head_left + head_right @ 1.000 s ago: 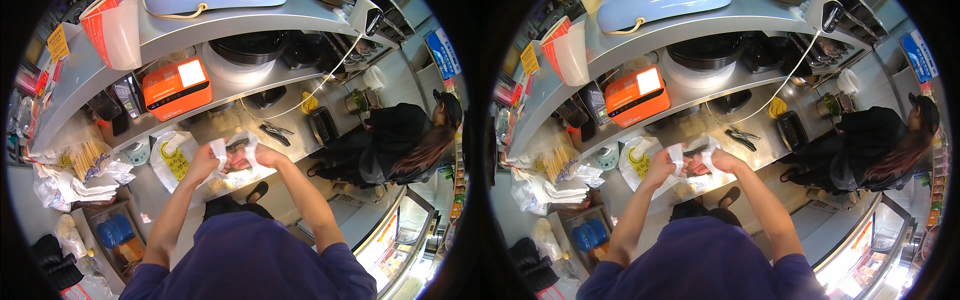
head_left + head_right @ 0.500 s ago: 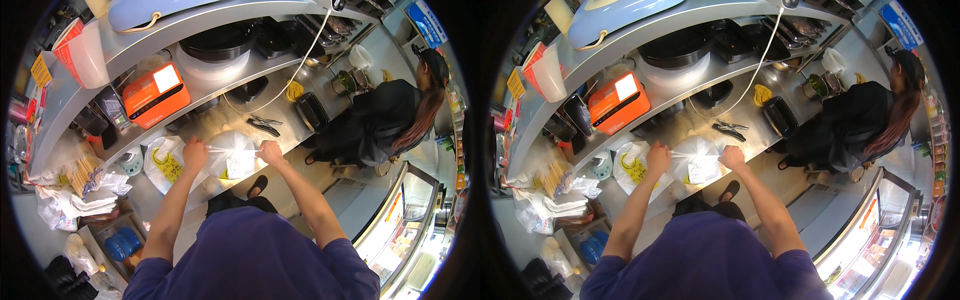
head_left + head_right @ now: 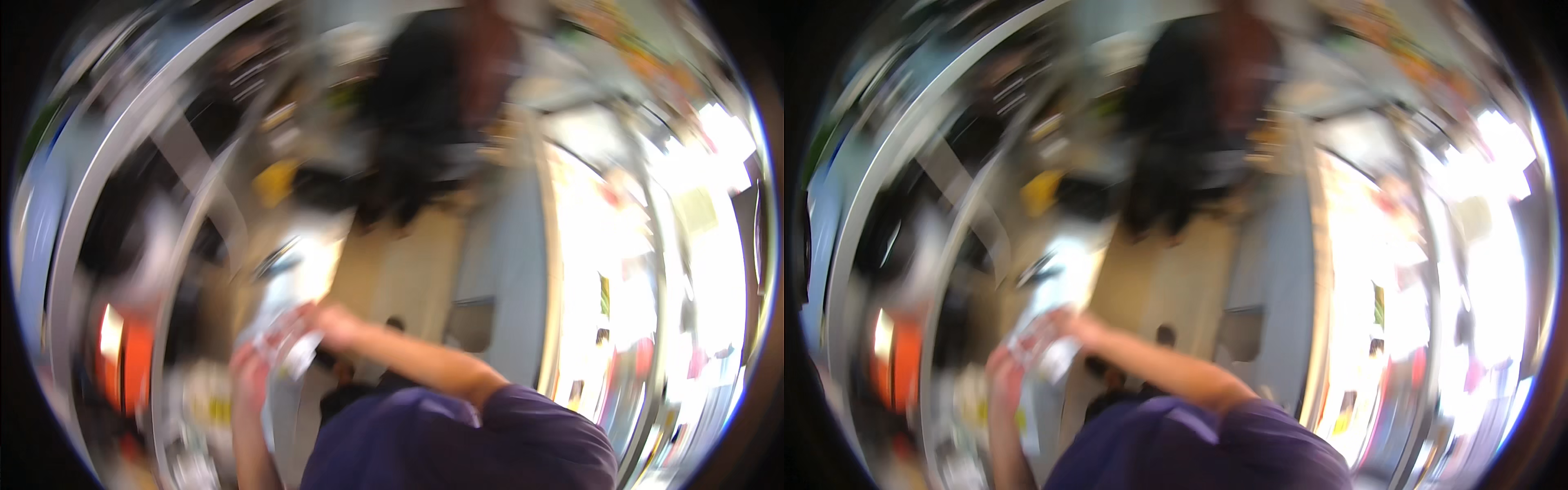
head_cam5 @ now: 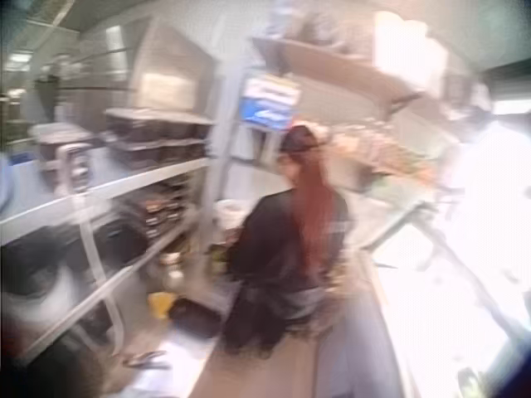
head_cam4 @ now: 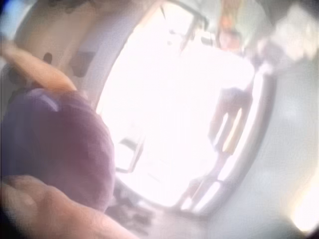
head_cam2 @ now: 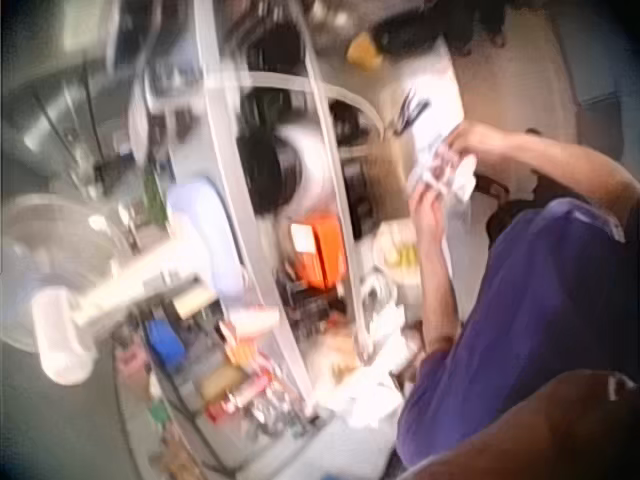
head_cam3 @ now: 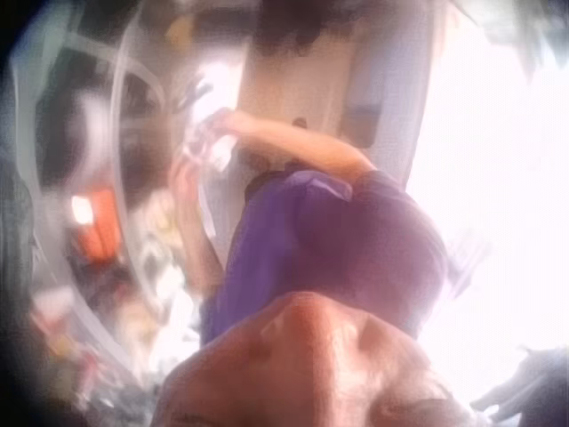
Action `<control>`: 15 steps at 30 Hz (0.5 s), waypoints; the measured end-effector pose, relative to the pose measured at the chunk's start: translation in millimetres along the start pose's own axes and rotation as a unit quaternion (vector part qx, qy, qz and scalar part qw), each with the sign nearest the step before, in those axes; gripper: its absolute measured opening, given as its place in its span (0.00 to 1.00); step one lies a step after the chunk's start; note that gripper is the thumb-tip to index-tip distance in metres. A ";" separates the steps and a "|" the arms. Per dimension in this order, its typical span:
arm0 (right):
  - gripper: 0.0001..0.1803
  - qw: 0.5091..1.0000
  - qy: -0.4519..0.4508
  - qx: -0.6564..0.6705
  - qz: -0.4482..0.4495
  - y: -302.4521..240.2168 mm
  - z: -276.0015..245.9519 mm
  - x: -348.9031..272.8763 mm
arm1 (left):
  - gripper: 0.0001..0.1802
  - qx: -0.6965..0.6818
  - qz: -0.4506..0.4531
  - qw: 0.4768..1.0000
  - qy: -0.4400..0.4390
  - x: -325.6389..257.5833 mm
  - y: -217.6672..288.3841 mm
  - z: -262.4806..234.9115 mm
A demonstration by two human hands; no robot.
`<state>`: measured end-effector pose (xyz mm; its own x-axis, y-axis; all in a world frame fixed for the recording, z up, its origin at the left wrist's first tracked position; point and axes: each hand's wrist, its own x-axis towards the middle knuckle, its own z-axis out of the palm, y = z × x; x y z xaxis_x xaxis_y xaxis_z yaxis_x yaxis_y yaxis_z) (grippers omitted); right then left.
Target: The person assembles food items into a black container, adding cooked meat, vegetables, and other ingredients from a refrigerated display case. They then place the container into a plastic bag and hand it to a customer.
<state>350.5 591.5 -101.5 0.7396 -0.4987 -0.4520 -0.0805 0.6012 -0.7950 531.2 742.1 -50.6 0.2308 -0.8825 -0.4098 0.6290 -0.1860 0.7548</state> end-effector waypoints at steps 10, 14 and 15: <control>0.28 0.712 0.318 -0.473 -0.410 -184.3 -15.7 -242.0 | 0.17 0.438 0.014 0.856 -0.275 -63.3 132.4 247.5; 0.35 0.849 0.228 -0.397 -0.263 -168.2 -113.1 -281.4 | 0.12 0.581 0.021 0.708 -0.401 -65.2 146.2 382.3; 0.36 0.850 0.241 -0.396 -0.250 -170.6 -122.9 -291.4 | 0.13 0.577 0.026 0.689 -0.438 -64.6 152.7 410.5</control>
<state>66.6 557.5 116.1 0.4691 -0.8810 0.0608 -0.4025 -0.2746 -0.8733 307.6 593.4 301.4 -0.6241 -0.7287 -0.2819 -0.4879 0.0817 0.8691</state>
